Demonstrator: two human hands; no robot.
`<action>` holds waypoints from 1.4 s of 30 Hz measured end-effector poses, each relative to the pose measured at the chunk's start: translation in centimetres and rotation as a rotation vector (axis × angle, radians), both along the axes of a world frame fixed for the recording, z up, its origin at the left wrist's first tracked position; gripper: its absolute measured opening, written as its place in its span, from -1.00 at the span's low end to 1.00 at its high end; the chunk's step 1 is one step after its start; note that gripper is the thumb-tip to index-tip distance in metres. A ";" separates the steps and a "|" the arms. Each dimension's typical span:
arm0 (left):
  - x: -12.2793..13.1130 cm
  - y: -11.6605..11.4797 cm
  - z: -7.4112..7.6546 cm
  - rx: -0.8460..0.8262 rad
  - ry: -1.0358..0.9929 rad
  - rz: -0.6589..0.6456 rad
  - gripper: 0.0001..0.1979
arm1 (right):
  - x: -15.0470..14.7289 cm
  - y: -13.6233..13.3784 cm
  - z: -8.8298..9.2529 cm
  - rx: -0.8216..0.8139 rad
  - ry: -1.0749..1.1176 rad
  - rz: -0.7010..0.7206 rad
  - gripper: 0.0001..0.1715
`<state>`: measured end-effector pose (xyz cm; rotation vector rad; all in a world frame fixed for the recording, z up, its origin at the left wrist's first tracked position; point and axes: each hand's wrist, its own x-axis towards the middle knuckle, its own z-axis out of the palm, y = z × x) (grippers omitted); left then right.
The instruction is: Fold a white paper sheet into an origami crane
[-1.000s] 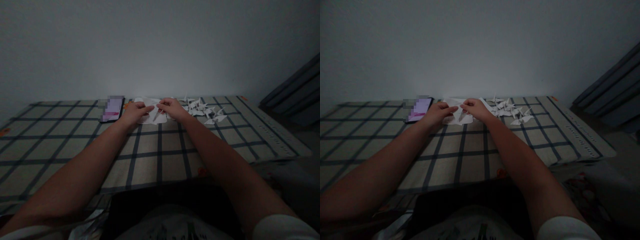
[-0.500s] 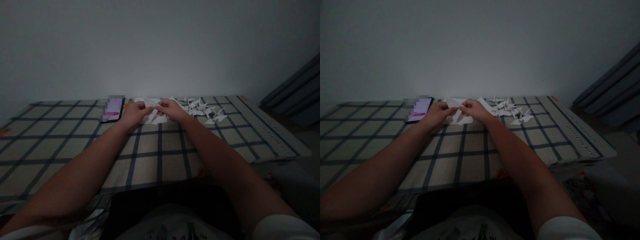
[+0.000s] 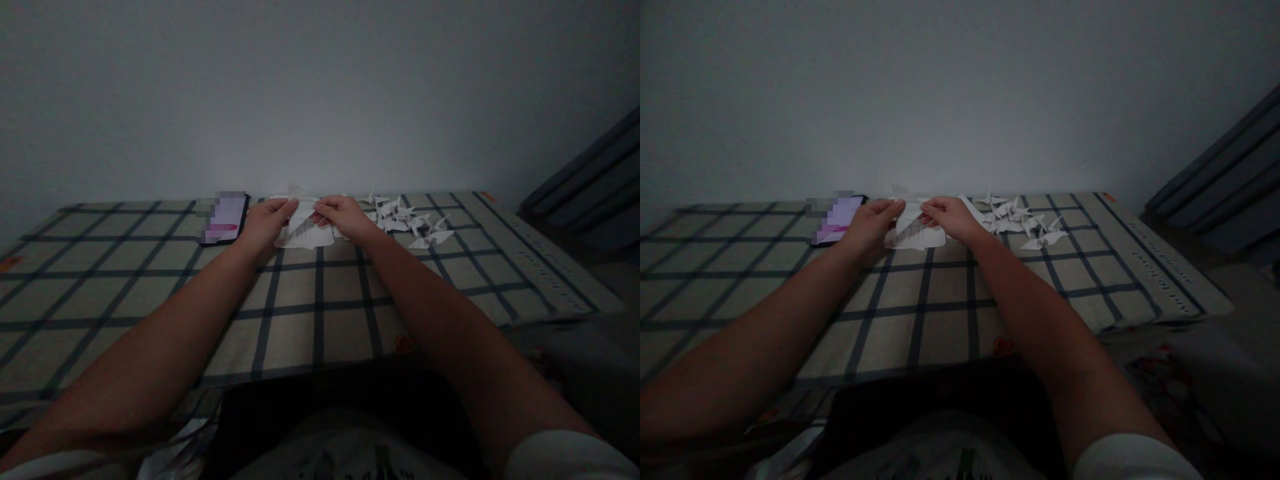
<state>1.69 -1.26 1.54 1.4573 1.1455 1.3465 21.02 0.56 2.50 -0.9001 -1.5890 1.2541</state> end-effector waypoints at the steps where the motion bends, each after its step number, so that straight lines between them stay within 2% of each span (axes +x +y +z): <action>1: 0.0 0.0 0.0 0.005 -0.009 -0.015 -0.48 | 0.1 0.0 0.0 -0.001 -0.007 -0.005 -0.76; 6: -0.1 -0.7 0.6 0.072 0.190 -0.014 -0.54 | 0.2 0.0 -0.3 -0.033 -0.046 0.018 -0.86; 10: 0.1 -1.3 1.2 0.095 0.341 -0.056 -0.60 | 0.2 -0.1 -0.3 0.036 -0.017 0.000 -0.86; 14: 0.4 -1.5 1.2 0.077 0.302 -0.089 -0.63 | 0.2 -0.4 0.1 0.063 -0.062 -0.047 -0.77; 17: 0.3 -1.3 0.9 0.047 0.303 -0.107 -0.61 | 0.2 -0.6 0.4 0.053 -0.062 -0.031 -0.75; 21: -0.1 -1.0 0.4 0.016 0.336 -0.145 -0.63 | 0.1 -0.6 0.3 0.059 -0.016 -0.021 -0.79; 25: -0.3 -0.7 0.2 -0.010 0.370 -0.189 -0.60 | 0.2 -0.5 0.3 0.049 -0.039 -0.045 -0.70; 31: -0.5 -0.8 0.3 0.026 0.480 -0.262 -0.58 | 0.2 -0.6 0.2 -0.020 -0.003 -0.008 -0.62; 38: -0.2 -1.0 0.5 -0.015 0.366 -0.290 -0.62 | 0.3 -0.3 0.2 0.033 0.031 -0.091 -0.57; 42: -0.1 -1.1 0.8 -0.001 0.229 -0.143 -0.64 | 0.4 -0.4 0.1 0.002 -0.042 -0.022 -0.60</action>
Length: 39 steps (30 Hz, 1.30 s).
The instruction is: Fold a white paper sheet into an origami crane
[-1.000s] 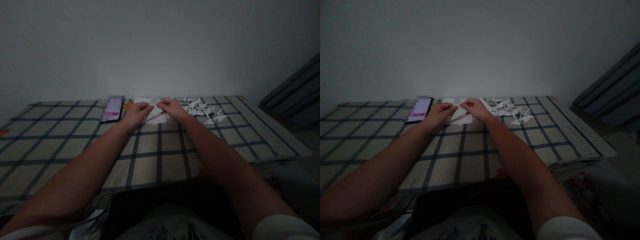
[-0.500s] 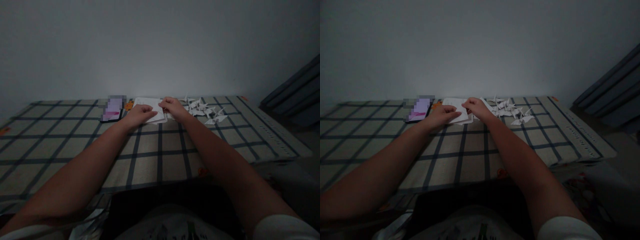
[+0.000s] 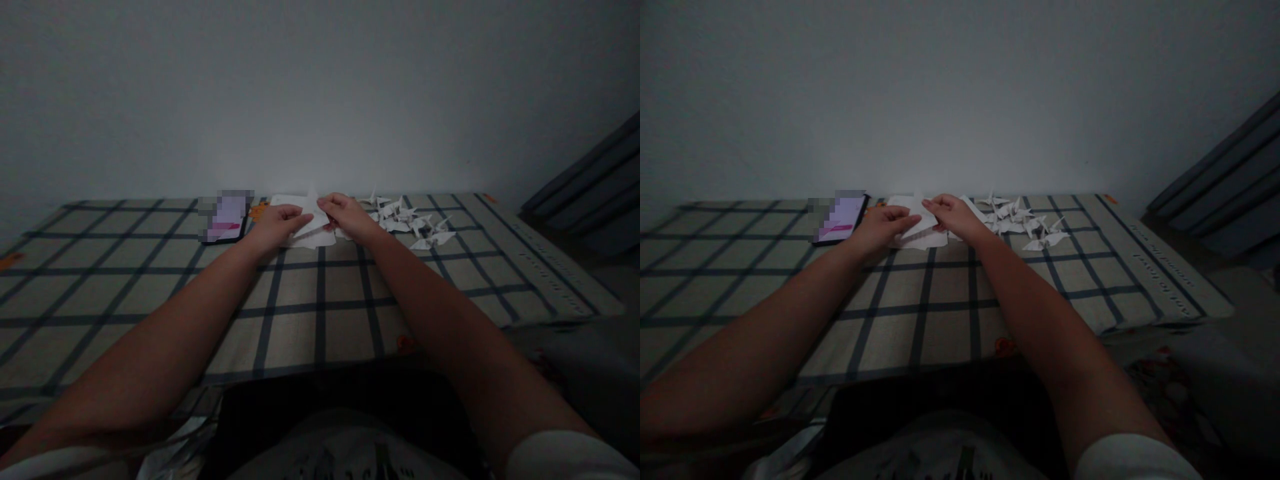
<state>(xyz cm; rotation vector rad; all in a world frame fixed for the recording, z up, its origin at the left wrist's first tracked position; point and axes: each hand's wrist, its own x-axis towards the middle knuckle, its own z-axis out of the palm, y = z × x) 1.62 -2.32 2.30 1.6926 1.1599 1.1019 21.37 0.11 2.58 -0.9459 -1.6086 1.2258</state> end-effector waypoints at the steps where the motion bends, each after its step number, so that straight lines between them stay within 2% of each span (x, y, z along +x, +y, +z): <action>1: 0.1 -0.1 0.1 0.002 -0.028 0.044 -0.63 | 0.0 0.0 -0.1 -0.009 -0.028 0.029 -0.62; 4: 0.3 -0.2 0.3 -0.064 -0.102 0.100 -0.61 | 0.1 0.0 -0.2 -0.005 -0.071 0.066 -0.65; 7: 0.4 -0.1 0.2 -0.127 -0.150 0.049 -0.58 | 0.1 0.0 -0.2 0.020 -0.063 0.040 -0.62; 11: 0.1 0.2 0.0 -0.113 -0.085 0.045 -0.64 | 0.0 -0.2 0.2 0.012 -0.076 0.004 -0.62; 16: -0.1 0.2 0.4 -0.113 -0.051 0.041 -0.67 | -0.1 -0.7 0.5 0.002 -0.140 0.043 -0.63; 21: 0.2 0.4 0.2 -0.190 -0.179 -0.070 -0.76 | 0.1 -0.2 0.0 0.048 -0.115 0.007 -0.59; 26: -0.1 1.1 -0.4 -0.244 -0.340 -0.158 -0.53 | 0.1 0.3 -0.2 0.013 -0.049 -0.019 -0.55; 29: -0.1 1.1 -0.4 -0.255 -0.375 -0.159 -0.40 | 0.0 0.3 0.0 -0.008 -0.035 -0.027 -0.51; 31: -0.1 1.0 -0.3 -0.259 -0.395 -0.129 -0.38 | 0.0 0.3 0.1 -0.001 -0.048 -0.039 -0.50; 33: 0.1 0.9 -0.3 -0.262 -0.420 -0.091 -0.42 | 0.1 0.2 0.2 0.023 -0.076 -0.040 -0.52; 36: 0.2 0.8 -0.2 -0.255 -0.427 -0.056 -0.58 | 0.1 0.0 0.2 0.048 -0.120 -0.019 -0.55; 39: 0.2 1.0 -0.3 -0.194 -0.391 0.046 -0.74 | 0.0 0.0 0.0 0.051 -0.100 -0.029 -0.70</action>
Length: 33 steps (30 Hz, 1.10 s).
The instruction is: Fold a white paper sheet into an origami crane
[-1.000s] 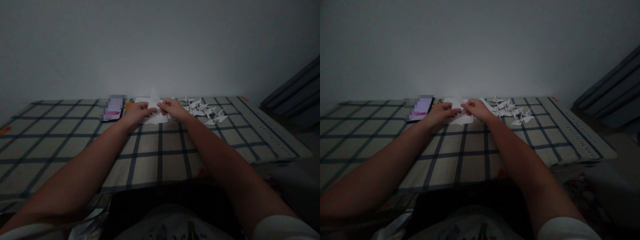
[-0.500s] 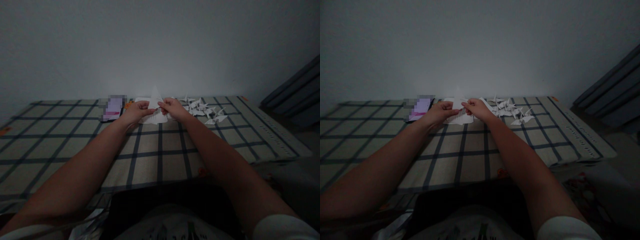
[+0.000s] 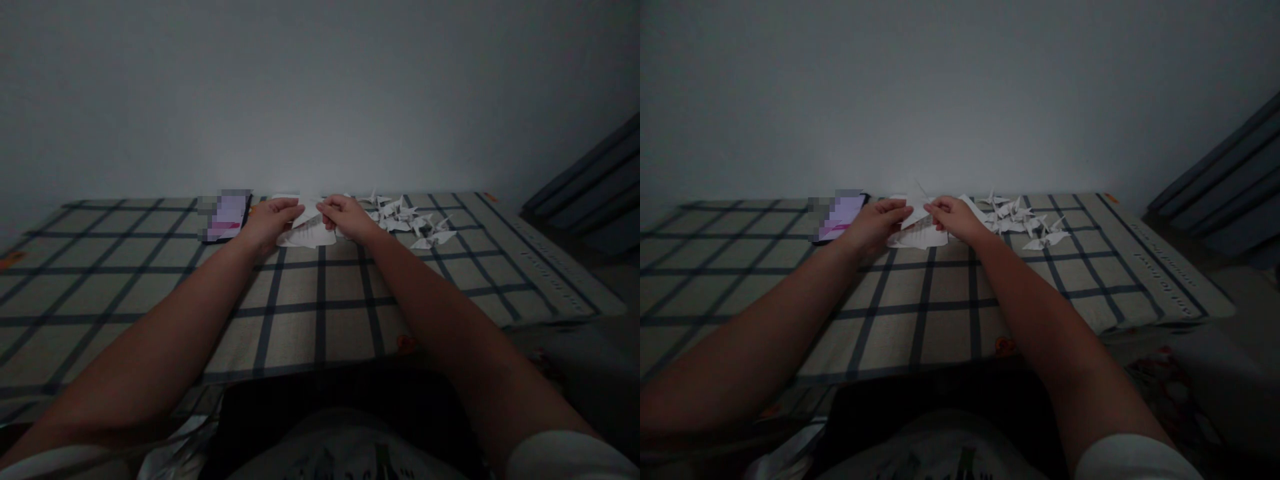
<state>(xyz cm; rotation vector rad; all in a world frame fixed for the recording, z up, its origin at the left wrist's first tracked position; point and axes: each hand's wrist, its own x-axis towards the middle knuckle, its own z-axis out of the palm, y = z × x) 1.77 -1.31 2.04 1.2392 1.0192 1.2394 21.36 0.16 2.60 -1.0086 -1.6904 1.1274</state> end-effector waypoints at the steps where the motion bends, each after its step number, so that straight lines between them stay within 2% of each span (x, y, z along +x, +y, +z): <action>1: 0.0 0.1 0.0 0.014 0.016 0.046 -0.77 | 0.0 0.1 -0.2 0.006 0.025 -0.019 -0.78; 2: 0.0 0.1 0.0 0.021 0.030 0.082 -0.78 | 0.0 0.3 -0.3 0.017 0.048 -0.044 -0.84; 4: 0.1 0.2 -0.1 0.034 0.038 0.108 -0.76 | 0.0 0.8 -0.8 0.067 0.086 -0.083 -0.83; 9: 0.1 0.0 -0.2 0.034 0.038 -0.004 -0.63 | 0.1 1.6 -1.5 0.105 0.079 -0.060 -0.82; 15: 0.3 -0.3 0.4 -0.013 -0.085 -0.023 -0.76 | 0.2 1.7 -1.6 0.080 0.045 -0.071 -0.92; 21: 0.4 -0.4 0.5 -0.008 -0.074 -0.067 -0.70 | 0.2 1.9 -2.0 0.082 0.058 -0.035 -0.91; 29: 0.4 -0.7 0.2 0.010 -0.054 -0.101 -0.59 | 0.0 1.0 -1.0 0.020 0.046 -0.027 -0.91; 33: 0.3 -0.7 0.2 0.031 -0.005 -0.087 -0.56 | 0.1 0.7 -0.8 0.016 0.024 -0.019 -0.84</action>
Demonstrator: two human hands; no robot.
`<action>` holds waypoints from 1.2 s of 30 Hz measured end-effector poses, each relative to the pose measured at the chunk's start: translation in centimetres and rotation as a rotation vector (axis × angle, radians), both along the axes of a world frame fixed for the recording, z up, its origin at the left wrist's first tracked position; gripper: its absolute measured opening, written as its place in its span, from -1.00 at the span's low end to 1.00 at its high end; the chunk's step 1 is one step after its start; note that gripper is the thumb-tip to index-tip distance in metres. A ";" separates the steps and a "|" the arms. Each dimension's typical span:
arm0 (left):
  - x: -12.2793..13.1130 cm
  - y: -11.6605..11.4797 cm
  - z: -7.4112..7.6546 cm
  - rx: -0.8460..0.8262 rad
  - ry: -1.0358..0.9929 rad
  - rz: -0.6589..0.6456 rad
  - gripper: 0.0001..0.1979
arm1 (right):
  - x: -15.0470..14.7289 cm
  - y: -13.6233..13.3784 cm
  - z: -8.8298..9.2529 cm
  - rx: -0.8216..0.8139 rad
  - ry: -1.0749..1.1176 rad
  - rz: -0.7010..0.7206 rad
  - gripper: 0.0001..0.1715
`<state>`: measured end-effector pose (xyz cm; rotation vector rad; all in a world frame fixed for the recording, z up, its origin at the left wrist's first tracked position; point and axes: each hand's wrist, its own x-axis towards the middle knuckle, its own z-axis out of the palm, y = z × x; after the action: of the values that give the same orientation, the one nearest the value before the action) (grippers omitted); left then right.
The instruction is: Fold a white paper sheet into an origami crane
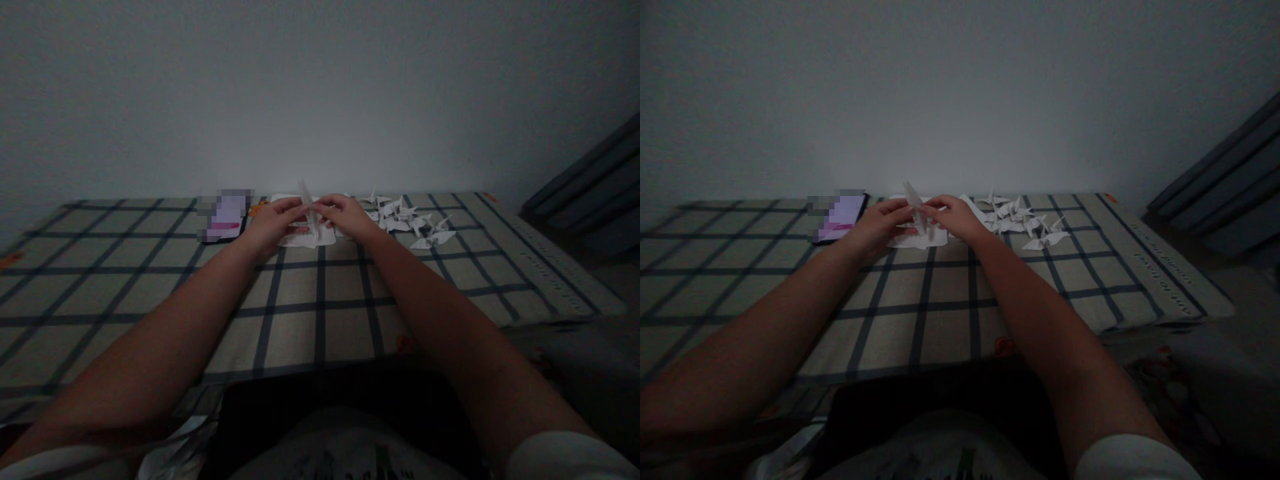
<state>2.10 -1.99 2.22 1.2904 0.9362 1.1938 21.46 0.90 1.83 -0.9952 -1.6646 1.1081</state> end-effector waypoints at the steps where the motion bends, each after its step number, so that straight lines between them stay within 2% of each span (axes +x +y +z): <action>1: 0.0 0.0 0.0 0.004 0.011 0.005 -0.56 | 0.0 0.0 0.0 0.008 -0.007 0.002 -0.81; 7: -0.2 0.2 -0.2 0.011 0.047 0.001 -0.59 | 0.0 0.1 -0.3 0.034 0.002 0.003 -0.69; 13: -0.1 0.2 -0.3 0.028 0.033 0.034 -0.62 | 0.1 0.0 0.0 0.033 0.032 0.026 -0.86; 16: 0.0 0.2 -0.1 0.023 0.022 0.057 -0.68 | 0.2 0.2 0.0 0.043 0.030 -0.005 -0.68; 24: -0.7 1.1 -0.4 0.050 0.040 0.272 -0.76 | 0.5 0.5 0.4 0.021 0.058 -0.193 -0.58; 31: -1.2 1.7 -0.4 0.066 -0.023 0.271 -0.67 | 0.4 0.9 0.2 -0.103 0.212 -0.186 -0.73; 36: -1.0 1.8 -0.2 0.058 -0.038 0.272 -0.68 | 0.3 1.2 -0.1 -0.111 0.221 -0.162 -0.75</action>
<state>1.07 -0.23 2.06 1.2077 1.0809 1.4599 21.79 2.11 1.72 -1.0194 -1.3351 1.1660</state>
